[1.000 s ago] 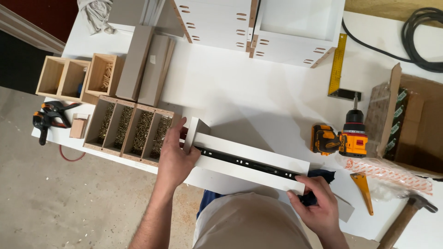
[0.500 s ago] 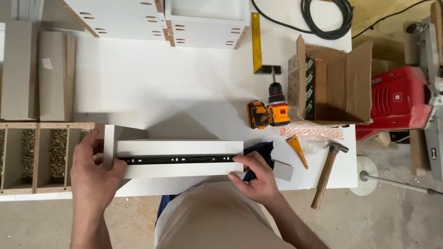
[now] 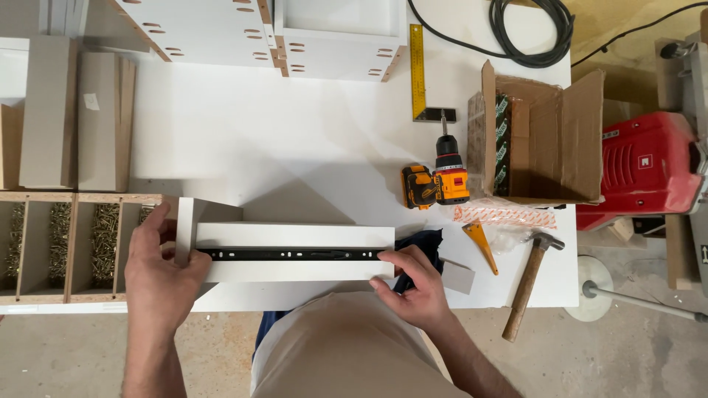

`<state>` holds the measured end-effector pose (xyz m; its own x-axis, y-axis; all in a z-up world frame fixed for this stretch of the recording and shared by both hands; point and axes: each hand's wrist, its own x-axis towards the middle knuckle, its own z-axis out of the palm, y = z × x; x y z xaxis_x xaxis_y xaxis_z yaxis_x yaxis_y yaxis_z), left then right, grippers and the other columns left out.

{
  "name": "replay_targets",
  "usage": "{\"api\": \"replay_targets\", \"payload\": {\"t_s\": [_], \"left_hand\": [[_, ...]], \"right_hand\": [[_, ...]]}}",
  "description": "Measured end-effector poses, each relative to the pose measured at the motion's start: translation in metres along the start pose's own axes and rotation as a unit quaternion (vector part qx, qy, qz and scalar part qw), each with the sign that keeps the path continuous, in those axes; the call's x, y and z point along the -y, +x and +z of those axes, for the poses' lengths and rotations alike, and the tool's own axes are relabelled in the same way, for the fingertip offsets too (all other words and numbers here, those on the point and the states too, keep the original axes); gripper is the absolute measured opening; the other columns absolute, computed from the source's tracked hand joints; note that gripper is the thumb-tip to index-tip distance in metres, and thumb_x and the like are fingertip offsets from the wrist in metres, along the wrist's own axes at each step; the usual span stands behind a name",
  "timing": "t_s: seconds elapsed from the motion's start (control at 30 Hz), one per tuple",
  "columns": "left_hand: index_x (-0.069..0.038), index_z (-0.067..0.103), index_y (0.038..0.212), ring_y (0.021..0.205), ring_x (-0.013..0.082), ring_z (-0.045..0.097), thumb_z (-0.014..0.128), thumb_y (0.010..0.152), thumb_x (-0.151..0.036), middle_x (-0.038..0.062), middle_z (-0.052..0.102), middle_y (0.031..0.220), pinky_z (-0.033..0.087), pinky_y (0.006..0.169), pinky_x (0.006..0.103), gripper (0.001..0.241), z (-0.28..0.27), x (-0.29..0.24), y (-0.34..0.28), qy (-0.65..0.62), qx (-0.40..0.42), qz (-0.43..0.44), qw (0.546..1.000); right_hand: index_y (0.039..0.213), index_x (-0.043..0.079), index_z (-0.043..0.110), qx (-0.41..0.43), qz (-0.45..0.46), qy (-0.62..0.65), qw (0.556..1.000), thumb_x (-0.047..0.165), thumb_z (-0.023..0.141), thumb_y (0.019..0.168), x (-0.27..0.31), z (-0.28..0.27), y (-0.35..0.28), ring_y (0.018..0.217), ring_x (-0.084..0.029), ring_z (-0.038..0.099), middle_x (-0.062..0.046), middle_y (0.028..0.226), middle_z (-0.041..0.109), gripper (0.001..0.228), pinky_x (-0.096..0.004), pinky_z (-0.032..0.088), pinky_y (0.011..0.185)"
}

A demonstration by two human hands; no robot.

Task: Assembling wooden drawers by attaching metal slides with a power drill and peeling protective film from panels.

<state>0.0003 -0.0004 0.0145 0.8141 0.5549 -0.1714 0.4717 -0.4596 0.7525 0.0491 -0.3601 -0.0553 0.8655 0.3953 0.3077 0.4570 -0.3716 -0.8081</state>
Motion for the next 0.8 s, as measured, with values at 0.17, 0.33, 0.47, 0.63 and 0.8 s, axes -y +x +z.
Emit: {"api": "replay_targets", "payload": {"t_s": [0.17, 0.33, 0.47, 0.63, 0.8], "left_hand": [[0.003, 0.039, 0.157, 0.102, 0.0288, 0.064, 0.065, 0.082, 0.003, 0.019, 0.056, 0.133, 0.058, 0.082, 0.0351, 0.08, 0.008, 0.003, 0.004, -0.016, -0.013, -0.001, 1.0], [-0.005, 0.04, 0.155, 0.122, 0.0255, 0.059, 0.067, 0.079, 0.001, 0.013, 0.054, 0.137, 0.06, 0.091, 0.0348, 0.081, 0.003, 0.0, 0.002, -0.034, 0.006, -0.019, 0.999], [-0.011, 0.04, 0.154, 0.137, 0.0292, 0.049, 0.065, 0.079, 0.0, 0.013, 0.051, 0.143, 0.052, 0.107, 0.0433, 0.08, 0.001, 0.001, 0.001, -0.028, 0.011, -0.02, 0.999], [-0.012, 0.043, 0.152, 0.129, 0.0314, 0.054, 0.065, 0.078, -0.003, 0.017, 0.054, 0.138, 0.051, 0.104, 0.0433, 0.078, 0.004, 0.01, 0.001, -0.014, -0.003, 0.012, 1.0], [-0.012, 0.043, 0.152, 0.123, 0.0275, 0.057, 0.065, 0.077, -0.003, 0.013, 0.056, 0.134, 0.055, 0.097, 0.04, 0.079, 0.005, 0.01, 0.003, -0.008, -0.005, 0.013, 1.0]], "right_hand": [[0.118, 0.008, 0.068, 0.001, -0.01, 0.015, 1.0, 0.017, 0.082, 0.084, 0.0, -0.004, 0.0, 0.074, -0.014, 0.055, -0.006, 0.097, 0.065, 0.038, -0.024, 0.053, 0.072], [0.117, 0.009, 0.071, 0.008, 0.02, -0.034, 0.999, 0.021, 0.081, 0.084, 0.004, -0.005, 0.003, 0.07, -0.011, 0.055, -0.002, 0.087, 0.059, 0.036, -0.024, 0.049, 0.072], [0.116, 0.01, 0.071, 0.003, 0.02, -0.017, 1.0, 0.016, 0.082, 0.082, 0.0, -0.002, 0.001, 0.069, -0.01, 0.054, -0.002, 0.089, 0.061, 0.037, -0.022, 0.05, 0.073], [0.115, 0.011, 0.071, 0.002, 0.032, -0.04, 0.999, 0.021, 0.082, 0.082, -0.002, -0.002, -0.001, 0.067, -0.01, 0.053, -0.002, 0.085, 0.059, 0.036, -0.023, 0.049, 0.07], [0.116, 0.013, 0.071, 0.002, 0.031, -0.043, 0.999, 0.022, 0.082, 0.081, -0.002, -0.003, -0.001, 0.067, -0.01, 0.053, 0.0, 0.084, 0.059, 0.037, -0.022, 0.049, 0.068]]}}
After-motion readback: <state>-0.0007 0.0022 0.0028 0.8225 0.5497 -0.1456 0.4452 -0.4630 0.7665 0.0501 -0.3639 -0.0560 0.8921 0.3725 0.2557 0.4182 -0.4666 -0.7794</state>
